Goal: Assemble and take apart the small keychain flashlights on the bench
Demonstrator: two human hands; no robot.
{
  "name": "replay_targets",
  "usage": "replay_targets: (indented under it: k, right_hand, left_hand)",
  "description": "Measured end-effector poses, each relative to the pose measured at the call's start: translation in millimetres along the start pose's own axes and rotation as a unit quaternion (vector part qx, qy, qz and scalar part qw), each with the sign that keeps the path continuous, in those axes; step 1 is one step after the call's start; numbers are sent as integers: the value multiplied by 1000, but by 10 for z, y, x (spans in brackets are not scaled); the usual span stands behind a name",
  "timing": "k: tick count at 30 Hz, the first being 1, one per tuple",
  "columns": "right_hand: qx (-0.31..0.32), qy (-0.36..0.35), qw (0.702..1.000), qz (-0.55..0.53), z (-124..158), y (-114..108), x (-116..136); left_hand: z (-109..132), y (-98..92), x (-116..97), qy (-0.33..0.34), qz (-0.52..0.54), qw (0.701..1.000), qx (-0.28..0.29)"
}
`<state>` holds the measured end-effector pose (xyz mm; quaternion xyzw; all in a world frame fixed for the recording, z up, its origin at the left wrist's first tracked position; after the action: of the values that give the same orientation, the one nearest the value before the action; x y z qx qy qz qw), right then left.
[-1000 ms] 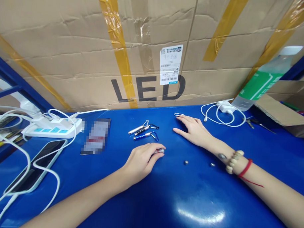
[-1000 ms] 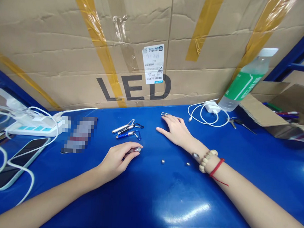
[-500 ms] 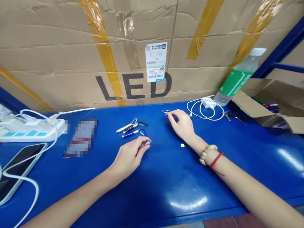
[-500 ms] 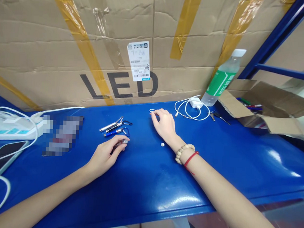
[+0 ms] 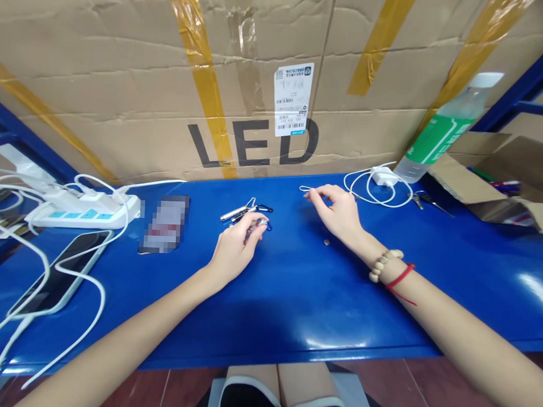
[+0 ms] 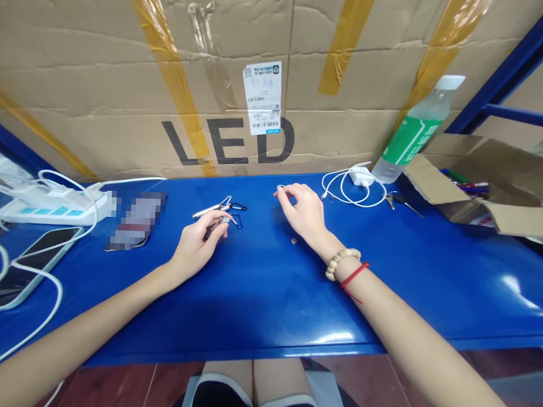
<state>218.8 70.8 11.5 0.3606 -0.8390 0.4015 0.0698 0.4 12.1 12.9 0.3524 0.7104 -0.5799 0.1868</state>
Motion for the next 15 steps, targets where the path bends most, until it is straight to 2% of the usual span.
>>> replay_targets:
  k: [5, 10, 12, 14, 15]
  right_hand:
    - [-15, 22, 1000, -16, -25, -63, -38]
    - [-19, 103, 993, -56, -94, -210, -167]
    - [57, 127, 987, -76, -105, -273, -191]
    - [217, 126, 961, -117, -96, -327, -192]
    - [306, 123, 933, -146, -84, -354, -188]
  left_hand:
    - [12, 6, -3, -4, 0, 1000, 5]
    - [33, 25, -32, -7, 11, 1000, 23]
    - [38, 31, -33, -6, 11, 999, 30]
    - [40, 36, -25, -7, 11, 999, 34]
    - [40, 39, -21, -8, 11, 999, 35]
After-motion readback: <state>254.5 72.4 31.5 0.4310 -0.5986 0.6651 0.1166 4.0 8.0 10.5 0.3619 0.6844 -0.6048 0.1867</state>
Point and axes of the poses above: each hand's wrist, its own z-axis away from the middle knuckle, its own y-axis out of the palm, x = y × z, the point moved 1 cm from there along -z, towards the middle knuckle, and after that the axes turned 9 degrees about -y, right-handed, at the moved point
